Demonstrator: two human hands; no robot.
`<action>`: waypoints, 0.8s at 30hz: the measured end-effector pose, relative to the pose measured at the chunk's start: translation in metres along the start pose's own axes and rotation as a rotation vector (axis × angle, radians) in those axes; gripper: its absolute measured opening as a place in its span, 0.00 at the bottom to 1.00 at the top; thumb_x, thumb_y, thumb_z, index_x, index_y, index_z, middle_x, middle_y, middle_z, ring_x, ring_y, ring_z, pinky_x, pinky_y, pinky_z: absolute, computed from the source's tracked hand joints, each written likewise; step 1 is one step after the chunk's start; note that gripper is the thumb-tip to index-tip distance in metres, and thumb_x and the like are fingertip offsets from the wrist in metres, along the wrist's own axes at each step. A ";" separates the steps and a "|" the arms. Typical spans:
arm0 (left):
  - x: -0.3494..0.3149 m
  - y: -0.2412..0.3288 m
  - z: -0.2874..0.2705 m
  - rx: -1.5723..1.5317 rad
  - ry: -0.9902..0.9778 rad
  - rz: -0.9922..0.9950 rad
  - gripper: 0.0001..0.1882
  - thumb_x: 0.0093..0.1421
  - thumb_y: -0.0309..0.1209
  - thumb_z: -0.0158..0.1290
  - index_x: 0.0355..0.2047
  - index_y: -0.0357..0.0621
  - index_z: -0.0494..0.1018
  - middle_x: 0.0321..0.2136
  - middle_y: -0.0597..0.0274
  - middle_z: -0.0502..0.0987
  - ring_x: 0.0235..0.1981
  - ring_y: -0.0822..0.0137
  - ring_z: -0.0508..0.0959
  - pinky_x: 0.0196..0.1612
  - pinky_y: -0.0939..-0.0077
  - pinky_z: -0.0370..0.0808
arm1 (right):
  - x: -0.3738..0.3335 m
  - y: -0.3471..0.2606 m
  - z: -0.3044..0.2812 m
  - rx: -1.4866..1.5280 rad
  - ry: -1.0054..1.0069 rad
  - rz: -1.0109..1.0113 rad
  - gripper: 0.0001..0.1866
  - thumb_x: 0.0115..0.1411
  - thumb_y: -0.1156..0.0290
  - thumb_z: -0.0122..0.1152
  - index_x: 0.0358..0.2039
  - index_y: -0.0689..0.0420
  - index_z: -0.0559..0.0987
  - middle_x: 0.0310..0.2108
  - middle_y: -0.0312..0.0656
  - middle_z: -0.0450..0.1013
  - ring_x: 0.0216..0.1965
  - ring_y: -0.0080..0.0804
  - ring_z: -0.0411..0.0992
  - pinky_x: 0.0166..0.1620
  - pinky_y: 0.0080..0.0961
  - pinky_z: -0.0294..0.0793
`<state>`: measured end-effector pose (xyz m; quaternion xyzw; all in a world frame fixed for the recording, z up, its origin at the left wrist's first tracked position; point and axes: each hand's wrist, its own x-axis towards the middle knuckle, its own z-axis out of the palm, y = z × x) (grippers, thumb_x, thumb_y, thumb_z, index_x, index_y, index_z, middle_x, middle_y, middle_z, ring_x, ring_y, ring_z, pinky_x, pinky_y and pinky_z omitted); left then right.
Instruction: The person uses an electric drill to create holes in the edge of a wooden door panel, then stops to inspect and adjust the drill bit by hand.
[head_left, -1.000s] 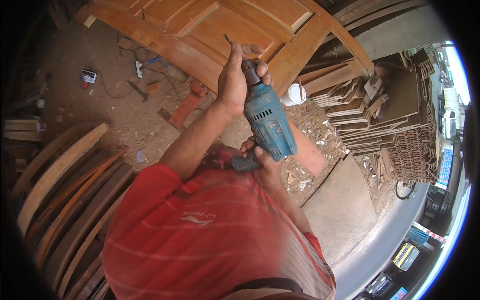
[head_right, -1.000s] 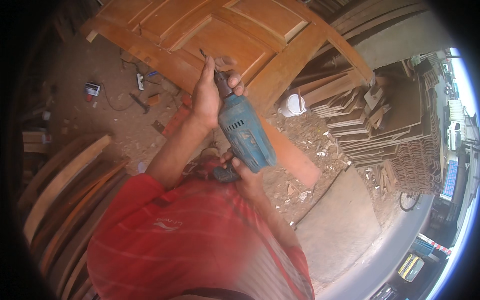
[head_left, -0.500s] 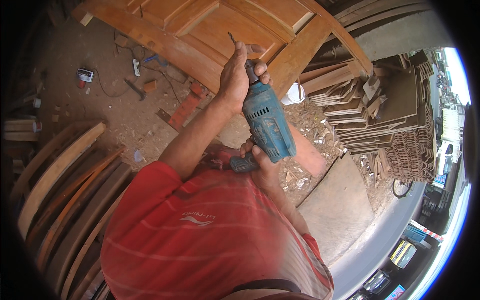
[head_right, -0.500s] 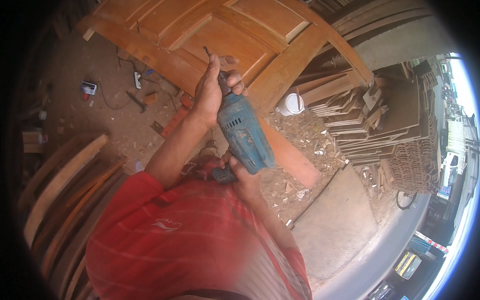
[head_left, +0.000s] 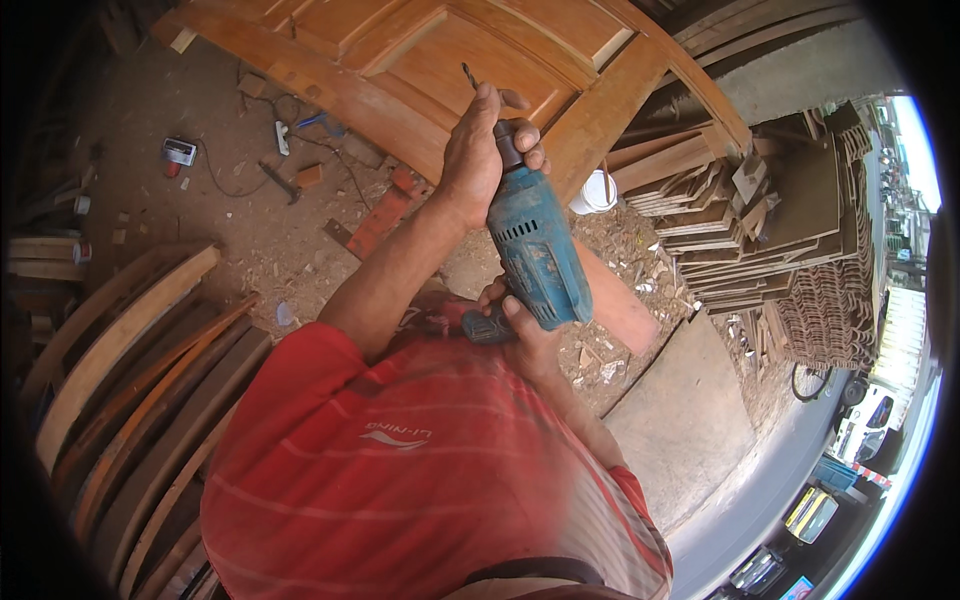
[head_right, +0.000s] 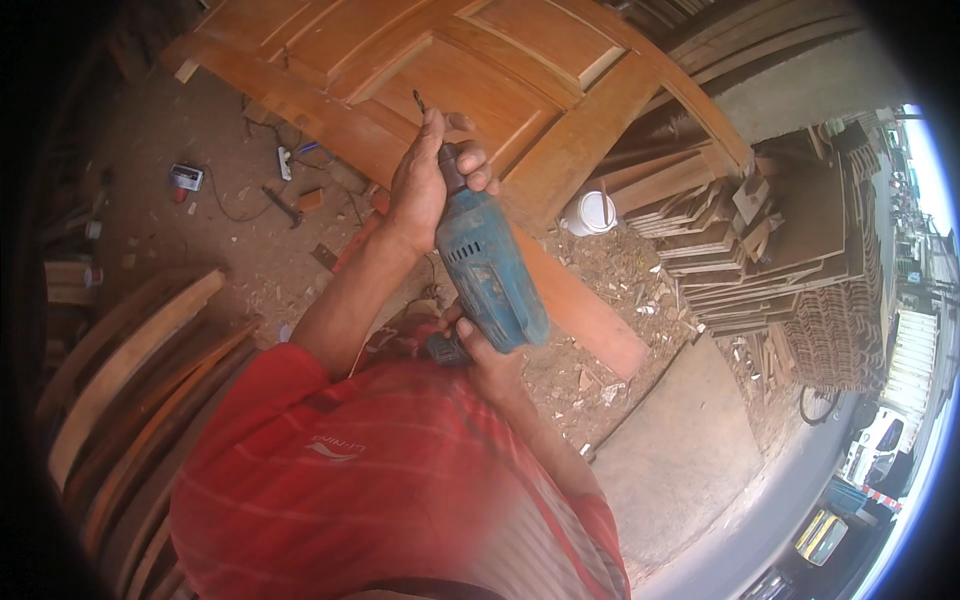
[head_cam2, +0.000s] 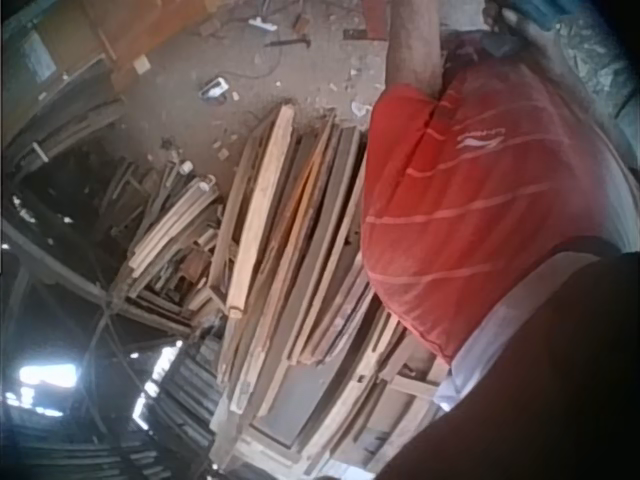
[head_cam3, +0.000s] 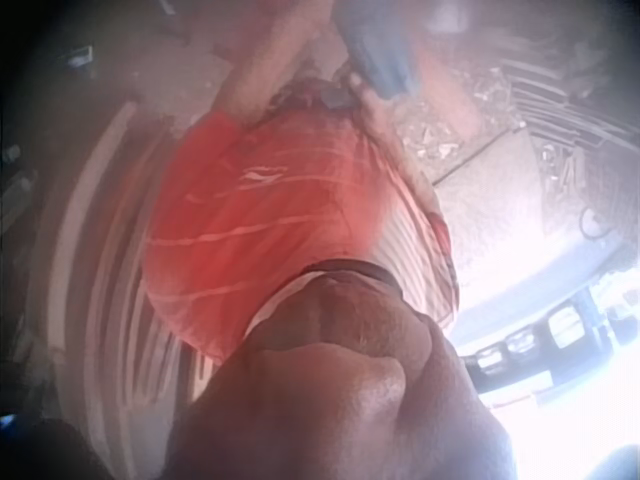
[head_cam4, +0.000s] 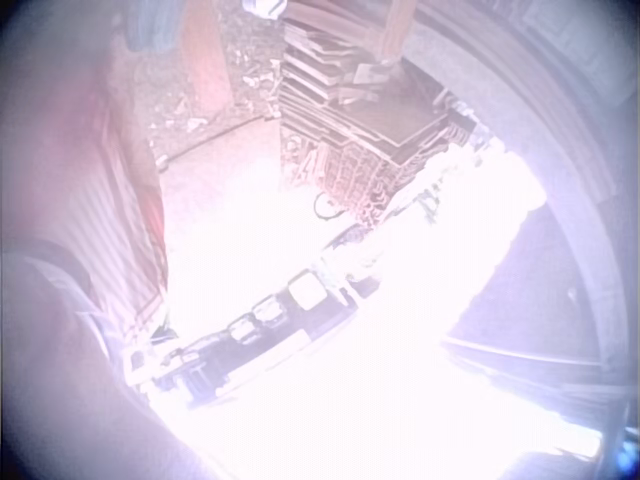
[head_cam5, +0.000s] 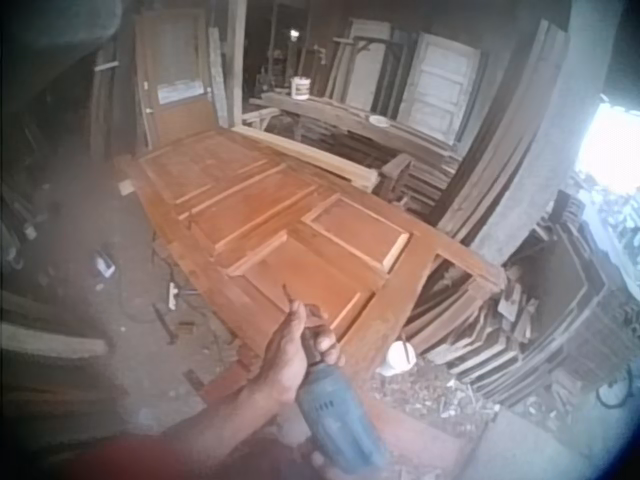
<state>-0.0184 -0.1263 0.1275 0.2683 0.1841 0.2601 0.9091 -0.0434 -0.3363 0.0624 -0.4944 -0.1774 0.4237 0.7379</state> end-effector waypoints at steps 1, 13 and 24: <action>-0.001 0.000 -0.001 -0.002 0.001 0.002 0.24 0.74 0.60 0.39 0.45 0.52 0.64 0.21 0.71 0.63 0.23 0.71 0.69 0.37 0.66 0.75 | -0.001 -0.002 0.004 0.002 0.023 -0.016 0.24 0.62 0.63 0.67 0.52 0.66 0.73 0.39 0.45 0.76 0.40 0.34 0.75 0.43 0.33 0.75; -0.023 -0.009 -0.009 -0.195 -0.151 0.091 0.26 0.77 0.54 0.37 0.53 0.45 0.68 0.34 0.56 0.78 0.38 0.59 0.80 0.46 0.60 0.78 | -0.003 0.005 -0.009 0.336 -0.027 0.148 0.33 0.58 0.64 0.68 0.59 0.65 0.69 0.42 0.46 0.75 0.46 0.40 0.75 0.49 0.36 0.75; -0.031 -0.009 0.004 -0.063 -0.129 0.152 0.21 0.76 0.51 0.43 0.45 0.45 0.70 0.37 0.54 0.80 0.40 0.57 0.83 0.45 0.58 0.80 | -0.008 0.005 -0.022 0.334 -0.021 0.191 0.38 0.52 0.59 0.71 0.60 0.63 0.69 0.39 0.42 0.74 0.43 0.40 0.74 0.49 0.35 0.76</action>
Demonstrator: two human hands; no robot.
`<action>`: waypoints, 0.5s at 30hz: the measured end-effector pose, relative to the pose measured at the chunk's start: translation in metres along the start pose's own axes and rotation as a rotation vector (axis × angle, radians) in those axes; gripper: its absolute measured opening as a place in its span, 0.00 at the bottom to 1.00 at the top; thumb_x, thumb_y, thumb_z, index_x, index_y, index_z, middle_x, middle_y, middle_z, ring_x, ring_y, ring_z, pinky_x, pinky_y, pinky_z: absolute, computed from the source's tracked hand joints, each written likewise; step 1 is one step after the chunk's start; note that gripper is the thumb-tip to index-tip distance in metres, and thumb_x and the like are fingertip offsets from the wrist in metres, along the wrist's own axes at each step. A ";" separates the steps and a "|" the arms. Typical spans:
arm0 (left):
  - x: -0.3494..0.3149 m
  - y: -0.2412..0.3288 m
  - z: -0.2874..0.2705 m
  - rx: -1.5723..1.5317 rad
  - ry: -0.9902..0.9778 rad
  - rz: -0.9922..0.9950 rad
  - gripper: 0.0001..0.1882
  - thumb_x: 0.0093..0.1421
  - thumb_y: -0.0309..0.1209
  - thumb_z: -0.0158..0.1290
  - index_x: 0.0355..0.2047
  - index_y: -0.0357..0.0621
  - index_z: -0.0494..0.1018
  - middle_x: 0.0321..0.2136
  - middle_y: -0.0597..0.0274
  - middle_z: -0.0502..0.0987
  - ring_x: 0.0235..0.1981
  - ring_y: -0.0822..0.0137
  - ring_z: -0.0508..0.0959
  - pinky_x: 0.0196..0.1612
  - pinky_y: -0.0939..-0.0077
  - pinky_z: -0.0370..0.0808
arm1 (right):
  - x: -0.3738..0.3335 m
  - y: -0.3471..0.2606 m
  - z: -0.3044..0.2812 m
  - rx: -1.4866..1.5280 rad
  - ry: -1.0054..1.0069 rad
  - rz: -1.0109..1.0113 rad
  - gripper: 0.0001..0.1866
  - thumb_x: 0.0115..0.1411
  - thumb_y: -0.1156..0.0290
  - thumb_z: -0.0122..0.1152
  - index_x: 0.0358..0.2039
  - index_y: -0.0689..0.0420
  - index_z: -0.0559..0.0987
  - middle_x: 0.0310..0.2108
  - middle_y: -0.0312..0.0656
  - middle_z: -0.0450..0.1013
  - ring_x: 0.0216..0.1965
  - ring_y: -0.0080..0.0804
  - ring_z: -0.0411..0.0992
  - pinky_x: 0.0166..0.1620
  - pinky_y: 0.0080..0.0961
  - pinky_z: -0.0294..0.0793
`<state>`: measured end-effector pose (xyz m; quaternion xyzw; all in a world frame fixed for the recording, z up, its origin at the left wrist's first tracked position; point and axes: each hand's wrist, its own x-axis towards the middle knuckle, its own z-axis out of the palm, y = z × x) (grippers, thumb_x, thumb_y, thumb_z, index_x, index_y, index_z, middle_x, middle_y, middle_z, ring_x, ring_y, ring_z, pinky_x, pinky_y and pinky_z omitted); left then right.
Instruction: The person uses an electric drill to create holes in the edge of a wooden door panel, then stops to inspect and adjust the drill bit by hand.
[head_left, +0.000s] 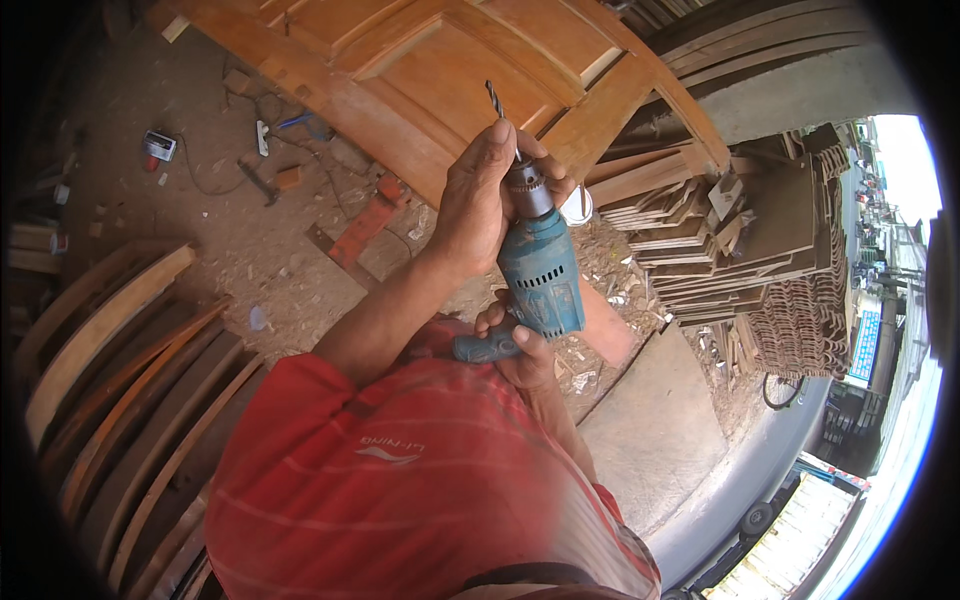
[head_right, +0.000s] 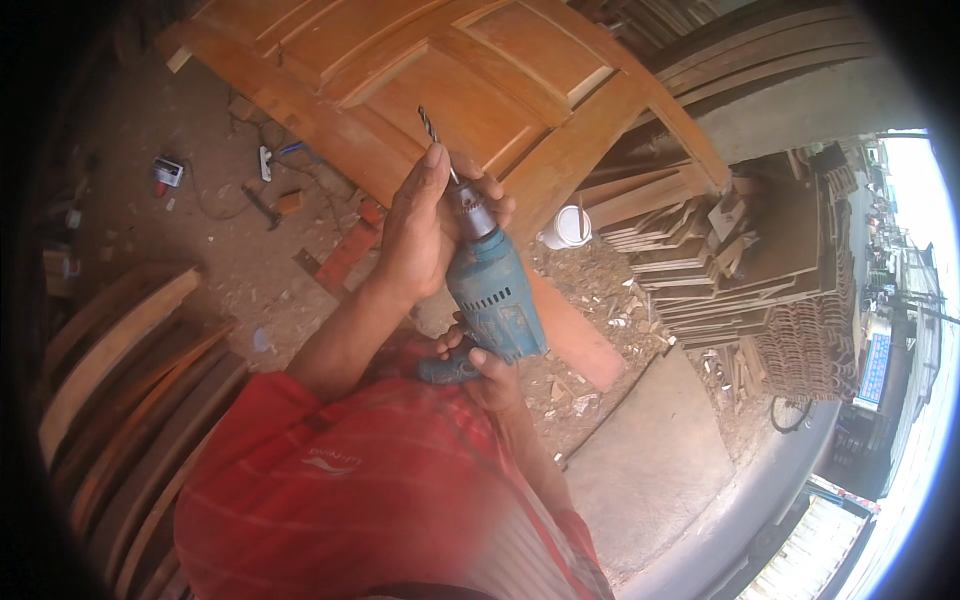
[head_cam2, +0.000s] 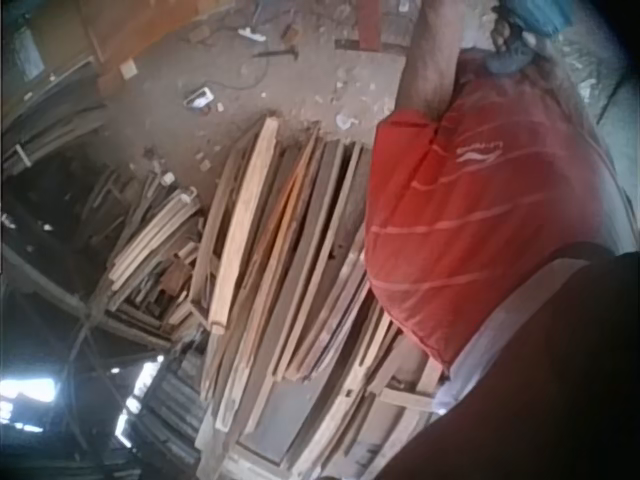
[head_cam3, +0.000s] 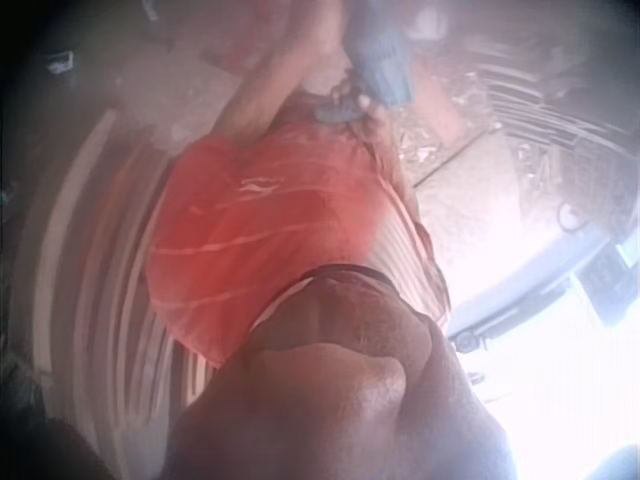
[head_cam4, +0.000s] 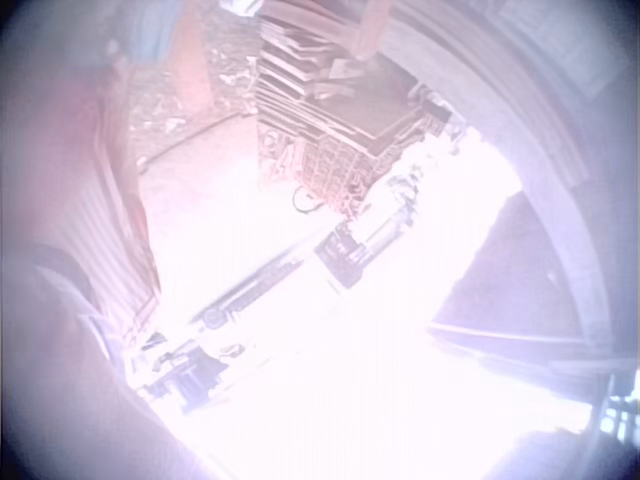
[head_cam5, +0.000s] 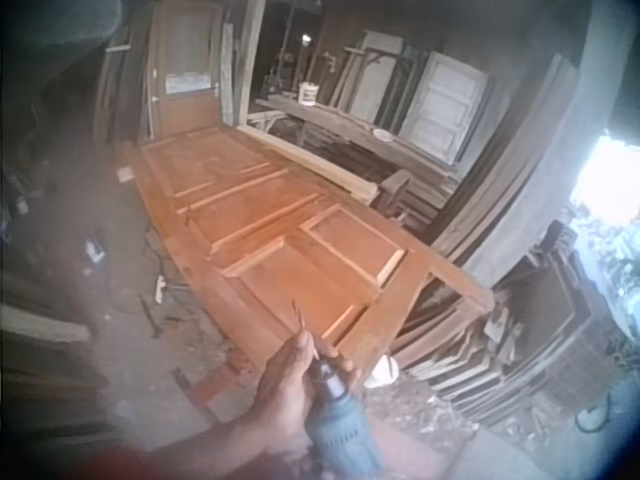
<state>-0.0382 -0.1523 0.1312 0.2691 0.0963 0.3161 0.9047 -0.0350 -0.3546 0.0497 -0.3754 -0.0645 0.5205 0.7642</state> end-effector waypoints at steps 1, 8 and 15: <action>0.000 -0.001 0.001 -0.003 -0.004 0.000 0.21 0.76 0.51 0.43 0.45 0.45 0.70 0.37 0.54 0.80 0.40 0.57 0.83 0.45 0.58 0.80 | 0.000 -0.001 -0.001 0.003 -0.013 0.004 0.38 0.51 0.60 0.72 0.59 0.63 0.69 0.39 0.42 0.74 0.43 0.40 0.74 0.49 0.36 0.76; 0.006 0.009 0.011 0.002 -0.053 0.026 0.25 0.75 0.55 0.40 0.46 0.45 0.71 0.34 0.55 0.81 0.40 0.55 0.84 0.41 0.60 0.81 | -0.002 -0.001 -0.011 0.013 -0.036 0.021 0.38 0.51 0.62 0.72 0.60 0.64 0.70 0.40 0.44 0.75 0.43 0.41 0.75 0.48 0.36 0.77; 0.014 0.007 0.006 -0.136 -0.027 -0.035 0.30 0.73 0.60 0.40 0.40 0.44 0.72 0.33 0.56 0.80 0.40 0.55 0.84 0.41 0.60 0.82 | -0.003 -0.006 -0.006 0.024 -0.037 0.015 0.39 0.51 0.62 0.73 0.61 0.64 0.69 0.41 0.44 0.76 0.44 0.41 0.75 0.48 0.35 0.76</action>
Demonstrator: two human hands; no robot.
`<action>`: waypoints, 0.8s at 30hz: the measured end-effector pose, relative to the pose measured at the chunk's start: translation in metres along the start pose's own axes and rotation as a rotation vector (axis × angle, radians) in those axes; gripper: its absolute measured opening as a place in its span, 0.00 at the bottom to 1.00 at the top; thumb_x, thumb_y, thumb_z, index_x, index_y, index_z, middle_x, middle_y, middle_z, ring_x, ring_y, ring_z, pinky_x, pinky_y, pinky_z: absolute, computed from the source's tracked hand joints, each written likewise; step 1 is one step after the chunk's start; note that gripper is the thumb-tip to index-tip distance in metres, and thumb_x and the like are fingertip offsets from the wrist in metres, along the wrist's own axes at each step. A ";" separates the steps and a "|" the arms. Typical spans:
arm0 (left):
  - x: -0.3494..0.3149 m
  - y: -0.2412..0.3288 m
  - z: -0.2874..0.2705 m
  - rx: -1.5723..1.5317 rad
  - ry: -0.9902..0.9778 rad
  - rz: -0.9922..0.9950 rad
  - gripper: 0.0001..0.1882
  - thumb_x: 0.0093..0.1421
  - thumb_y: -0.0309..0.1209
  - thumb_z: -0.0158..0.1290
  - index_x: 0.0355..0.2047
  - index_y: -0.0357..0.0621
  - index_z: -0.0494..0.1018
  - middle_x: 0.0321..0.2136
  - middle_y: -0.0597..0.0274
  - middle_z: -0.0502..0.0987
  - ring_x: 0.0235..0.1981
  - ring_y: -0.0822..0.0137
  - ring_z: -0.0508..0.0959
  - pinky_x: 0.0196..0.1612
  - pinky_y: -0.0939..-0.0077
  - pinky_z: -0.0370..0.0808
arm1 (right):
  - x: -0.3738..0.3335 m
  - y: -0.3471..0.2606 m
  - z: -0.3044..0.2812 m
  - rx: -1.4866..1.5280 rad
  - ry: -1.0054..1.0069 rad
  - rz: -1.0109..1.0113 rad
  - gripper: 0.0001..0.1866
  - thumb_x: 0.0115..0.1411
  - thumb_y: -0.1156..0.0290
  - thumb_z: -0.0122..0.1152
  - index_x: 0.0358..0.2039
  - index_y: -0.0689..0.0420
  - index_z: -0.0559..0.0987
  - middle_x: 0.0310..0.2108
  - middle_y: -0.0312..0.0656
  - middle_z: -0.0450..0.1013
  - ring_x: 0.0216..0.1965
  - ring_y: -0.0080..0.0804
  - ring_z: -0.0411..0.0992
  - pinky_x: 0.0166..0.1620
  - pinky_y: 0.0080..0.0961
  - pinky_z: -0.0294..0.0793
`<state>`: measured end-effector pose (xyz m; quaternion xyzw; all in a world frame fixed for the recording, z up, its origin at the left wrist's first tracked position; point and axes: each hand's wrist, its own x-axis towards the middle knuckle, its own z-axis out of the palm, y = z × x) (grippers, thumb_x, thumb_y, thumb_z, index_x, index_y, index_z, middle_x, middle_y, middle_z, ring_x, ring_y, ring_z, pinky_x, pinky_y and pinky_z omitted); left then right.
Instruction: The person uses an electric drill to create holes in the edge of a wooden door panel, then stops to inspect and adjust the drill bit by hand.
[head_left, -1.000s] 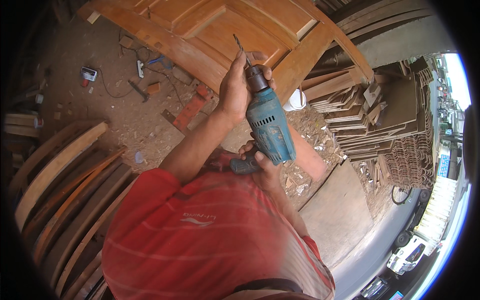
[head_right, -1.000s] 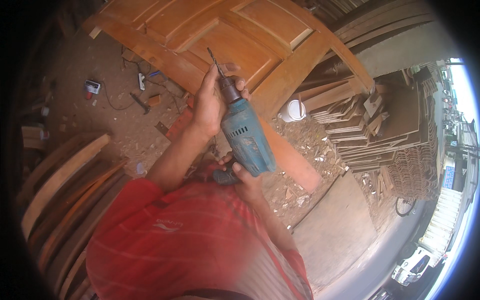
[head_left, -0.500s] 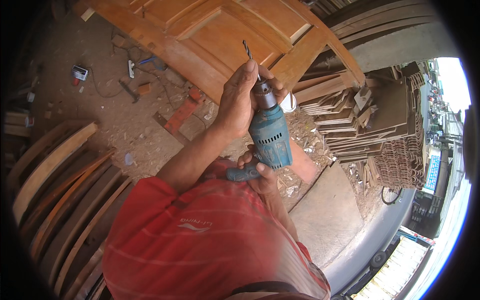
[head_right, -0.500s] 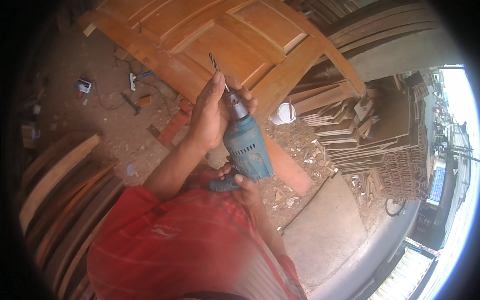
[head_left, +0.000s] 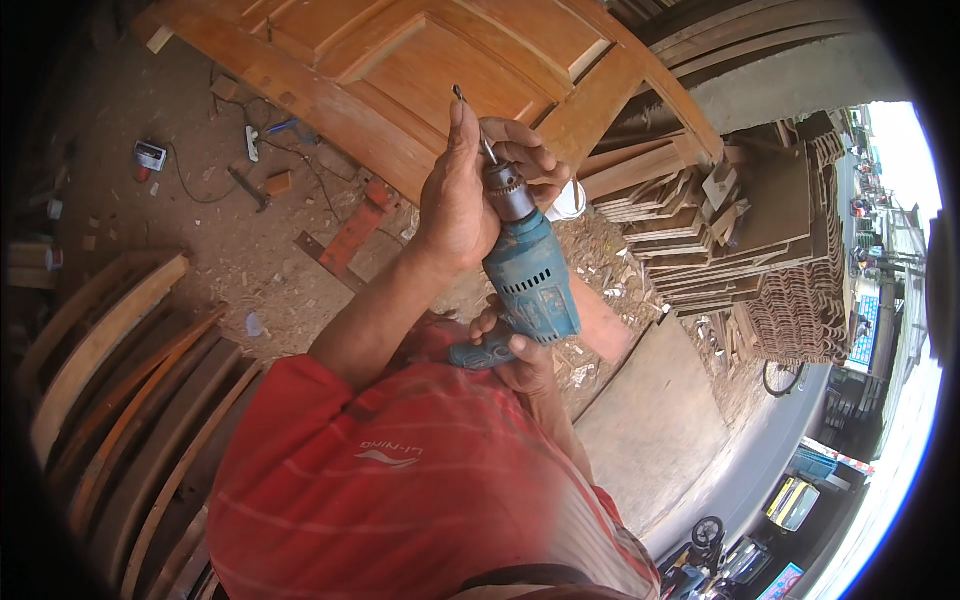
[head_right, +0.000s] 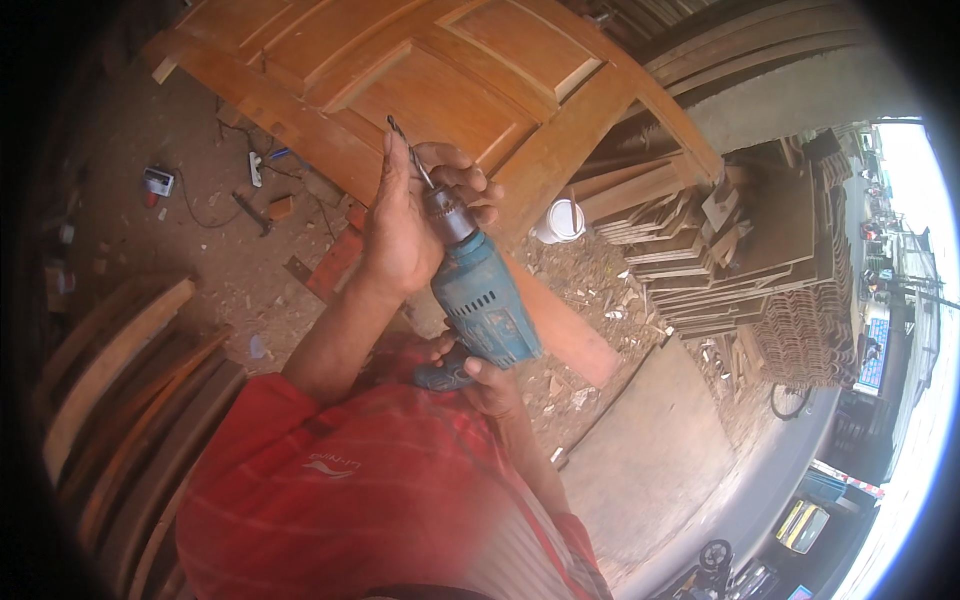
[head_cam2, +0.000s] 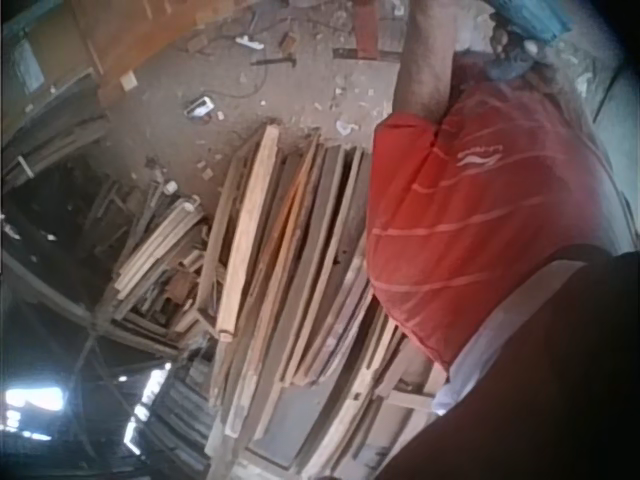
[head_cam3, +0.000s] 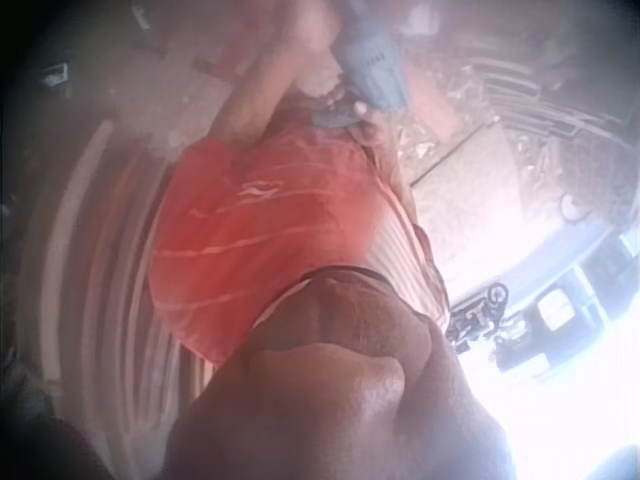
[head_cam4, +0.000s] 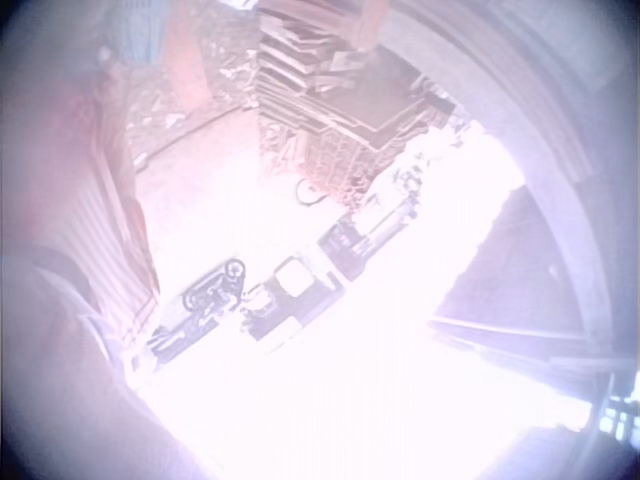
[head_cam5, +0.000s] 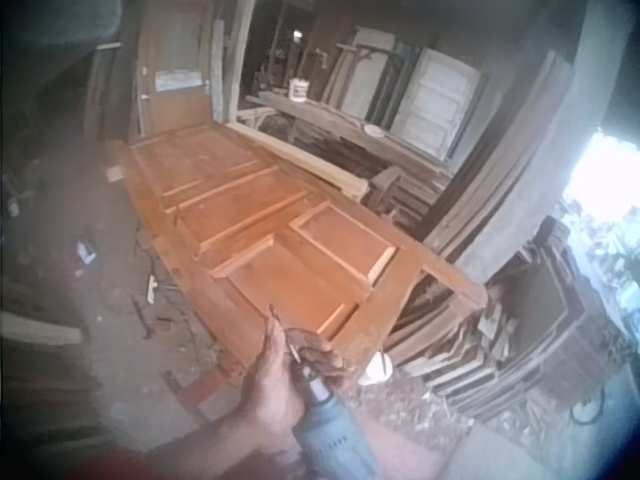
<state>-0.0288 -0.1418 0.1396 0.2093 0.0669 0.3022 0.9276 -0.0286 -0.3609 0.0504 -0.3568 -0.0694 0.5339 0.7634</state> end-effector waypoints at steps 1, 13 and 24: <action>0.002 -0.001 -0.003 0.002 0.001 -0.005 0.30 0.73 0.60 0.40 0.40 0.44 0.72 0.33 0.56 0.80 0.40 0.55 0.84 0.41 0.60 0.82 | 0.000 -0.003 0.002 -0.032 0.013 0.018 0.39 0.51 0.62 0.73 0.61 0.63 0.69 0.42 0.45 0.76 0.44 0.41 0.76 0.48 0.35 0.76; 0.011 0.000 -0.023 -0.008 0.043 -0.058 0.29 0.73 0.60 0.41 0.36 0.45 0.71 0.32 0.55 0.78 0.41 0.55 0.83 0.43 0.58 0.81 | 0.001 -0.013 0.016 -0.266 0.070 0.051 0.41 0.52 0.61 0.73 0.63 0.63 0.68 0.46 0.48 0.77 0.48 0.37 0.75 0.53 0.35 0.75; 0.002 -0.002 -0.019 -0.027 0.053 -0.008 0.27 0.73 0.59 0.43 0.44 0.45 0.73 0.35 0.56 0.80 0.43 0.56 0.84 0.50 0.57 0.82 | 0.001 -0.011 0.008 -0.228 0.008 0.030 0.34 0.53 0.63 0.73 0.59 0.61 0.73 0.48 0.46 0.77 0.51 0.40 0.76 0.54 0.38 0.77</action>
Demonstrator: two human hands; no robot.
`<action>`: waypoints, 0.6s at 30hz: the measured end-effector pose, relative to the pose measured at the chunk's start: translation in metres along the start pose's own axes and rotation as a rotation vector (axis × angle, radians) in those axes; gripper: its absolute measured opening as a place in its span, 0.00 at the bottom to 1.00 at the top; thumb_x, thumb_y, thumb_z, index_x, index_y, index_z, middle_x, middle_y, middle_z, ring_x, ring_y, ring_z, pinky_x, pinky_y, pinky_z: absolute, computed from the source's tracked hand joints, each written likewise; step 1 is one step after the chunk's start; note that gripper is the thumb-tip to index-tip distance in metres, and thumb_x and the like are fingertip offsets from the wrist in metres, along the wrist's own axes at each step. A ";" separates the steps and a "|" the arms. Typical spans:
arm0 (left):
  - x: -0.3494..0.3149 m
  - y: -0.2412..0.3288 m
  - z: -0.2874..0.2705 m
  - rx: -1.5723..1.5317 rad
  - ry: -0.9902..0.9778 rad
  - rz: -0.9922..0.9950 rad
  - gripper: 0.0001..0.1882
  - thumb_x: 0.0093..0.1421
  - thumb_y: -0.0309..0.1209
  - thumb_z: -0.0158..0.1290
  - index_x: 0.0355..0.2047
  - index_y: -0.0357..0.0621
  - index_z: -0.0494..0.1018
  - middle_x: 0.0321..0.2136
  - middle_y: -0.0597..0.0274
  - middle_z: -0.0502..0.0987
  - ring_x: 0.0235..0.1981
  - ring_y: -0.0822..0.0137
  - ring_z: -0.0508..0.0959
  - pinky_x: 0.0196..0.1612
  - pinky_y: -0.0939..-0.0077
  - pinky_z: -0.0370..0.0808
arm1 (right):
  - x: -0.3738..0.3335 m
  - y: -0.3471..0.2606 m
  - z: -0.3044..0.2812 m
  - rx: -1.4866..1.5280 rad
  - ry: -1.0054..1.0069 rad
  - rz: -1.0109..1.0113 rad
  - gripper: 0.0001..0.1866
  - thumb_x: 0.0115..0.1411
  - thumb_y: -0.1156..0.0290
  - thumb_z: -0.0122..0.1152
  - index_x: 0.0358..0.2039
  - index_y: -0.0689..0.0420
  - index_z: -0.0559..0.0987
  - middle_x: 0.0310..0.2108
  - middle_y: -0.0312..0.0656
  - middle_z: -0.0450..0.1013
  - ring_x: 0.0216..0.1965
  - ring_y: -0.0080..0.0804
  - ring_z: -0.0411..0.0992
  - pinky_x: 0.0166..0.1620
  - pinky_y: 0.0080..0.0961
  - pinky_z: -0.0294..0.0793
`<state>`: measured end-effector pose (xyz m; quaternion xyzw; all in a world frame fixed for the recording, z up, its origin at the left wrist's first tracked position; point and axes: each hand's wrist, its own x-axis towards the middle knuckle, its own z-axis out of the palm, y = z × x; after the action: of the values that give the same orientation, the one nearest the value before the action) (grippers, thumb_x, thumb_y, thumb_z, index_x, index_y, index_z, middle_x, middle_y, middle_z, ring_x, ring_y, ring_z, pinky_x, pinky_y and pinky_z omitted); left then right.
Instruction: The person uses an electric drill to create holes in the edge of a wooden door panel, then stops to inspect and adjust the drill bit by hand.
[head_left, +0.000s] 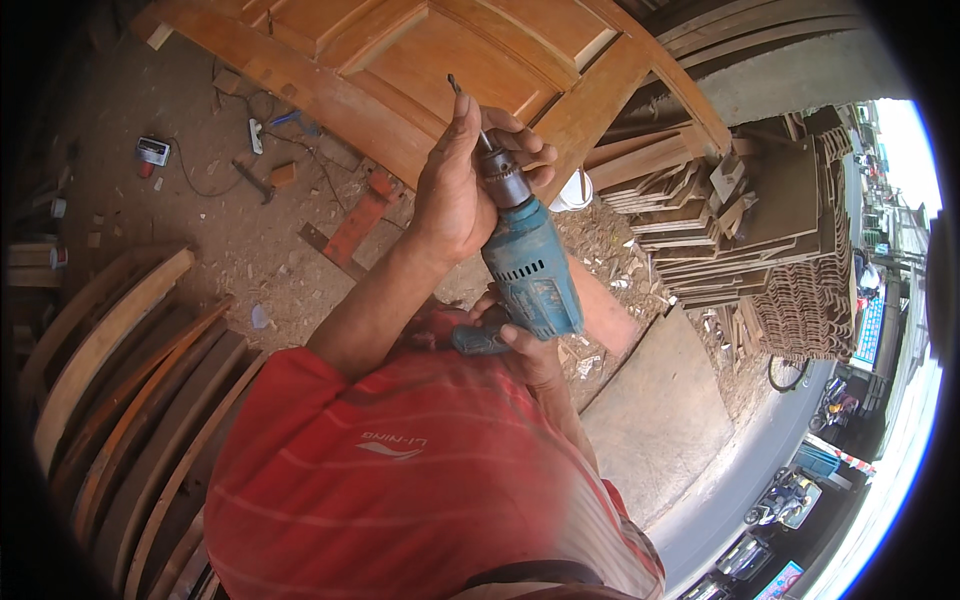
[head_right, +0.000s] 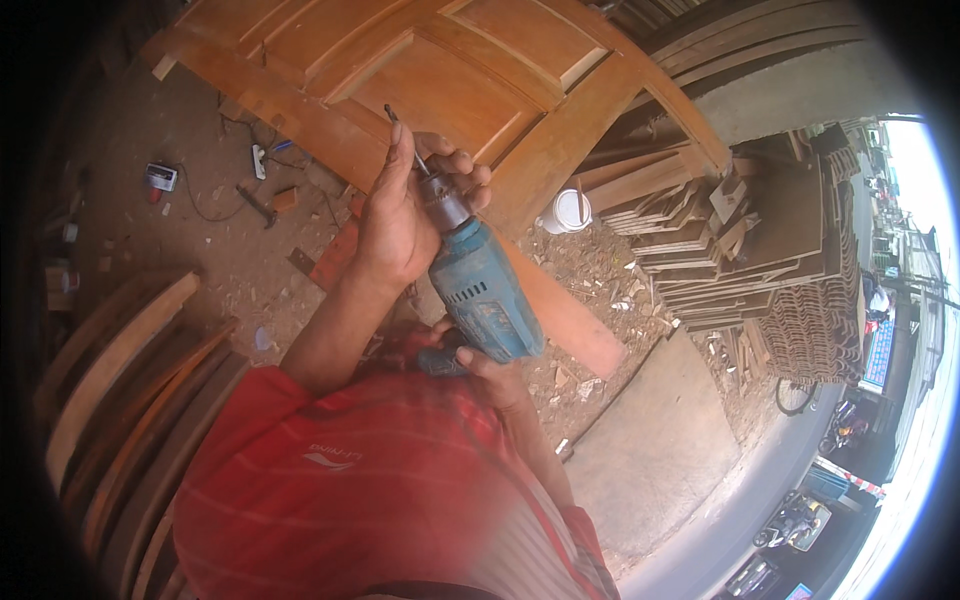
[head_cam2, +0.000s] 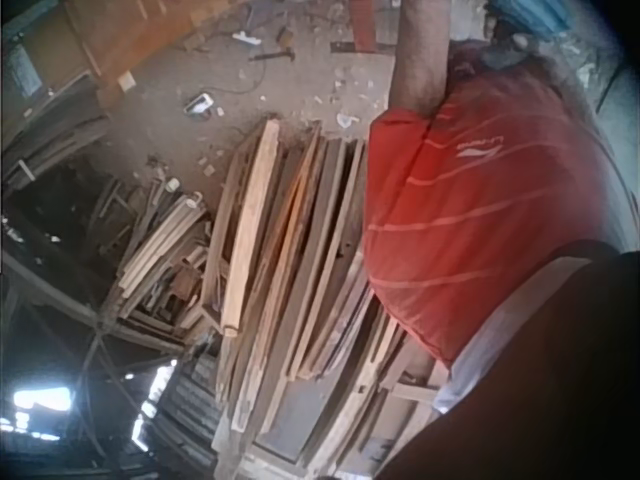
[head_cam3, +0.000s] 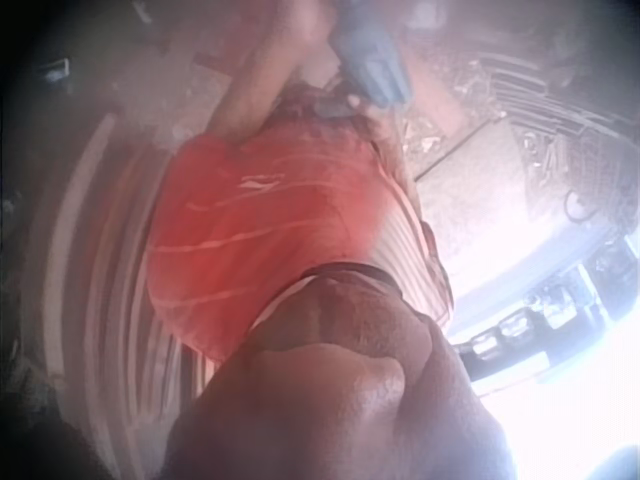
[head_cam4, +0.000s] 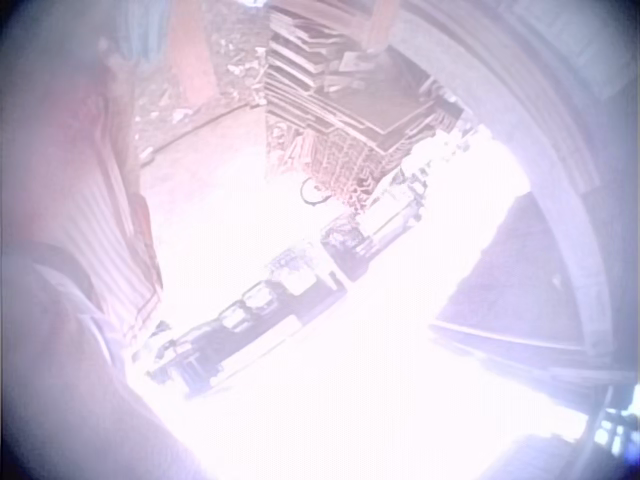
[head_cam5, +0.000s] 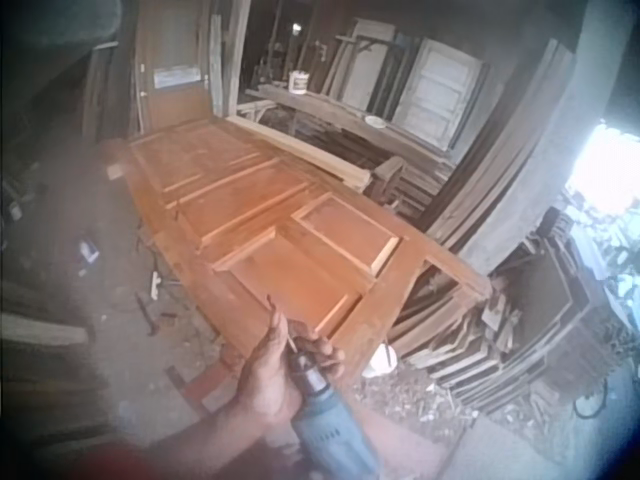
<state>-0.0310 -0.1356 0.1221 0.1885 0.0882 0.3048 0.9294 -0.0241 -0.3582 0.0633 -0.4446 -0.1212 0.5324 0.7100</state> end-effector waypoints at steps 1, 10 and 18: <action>-0.001 0.001 0.002 0.001 -0.002 0.000 0.27 0.73 0.59 0.43 0.44 0.45 0.73 0.35 0.56 0.80 0.43 0.56 0.84 0.50 0.57 0.82 | 0.001 -0.002 0.004 0.000 0.028 0.020 0.37 0.51 0.61 0.73 0.59 0.62 0.71 0.47 0.47 0.76 0.50 0.39 0.75 0.54 0.37 0.76; -0.020 -0.003 0.016 0.079 -0.164 0.056 0.27 0.76 0.55 0.37 0.42 0.45 0.74 0.35 0.55 0.80 0.43 0.55 0.82 0.51 0.54 0.79 | -0.002 0.010 -0.012 0.092 0.022 0.032 0.35 0.50 0.62 0.75 0.56 0.61 0.72 0.45 0.44 0.75 0.51 0.38 0.74 0.56 0.39 0.76; -0.028 -0.003 0.020 0.000 -0.183 0.049 0.28 0.77 0.54 0.35 0.45 0.43 0.74 0.34 0.55 0.81 0.43 0.53 0.82 0.51 0.55 0.77 | -0.005 0.012 -0.012 0.115 -0.011 0.046 0.33 0.50 0.64 0.74 0.55 0.61 0.73 0.46 0.44 0.75 0.51 0.41 0.74 0.59 0.43 0.74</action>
<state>-0.0457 -0.1608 0.1405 0.2174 -0.0017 0.3088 0.9259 -0.0266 -0.3682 0.0485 -0.4026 -0.0843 0.5571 0.7214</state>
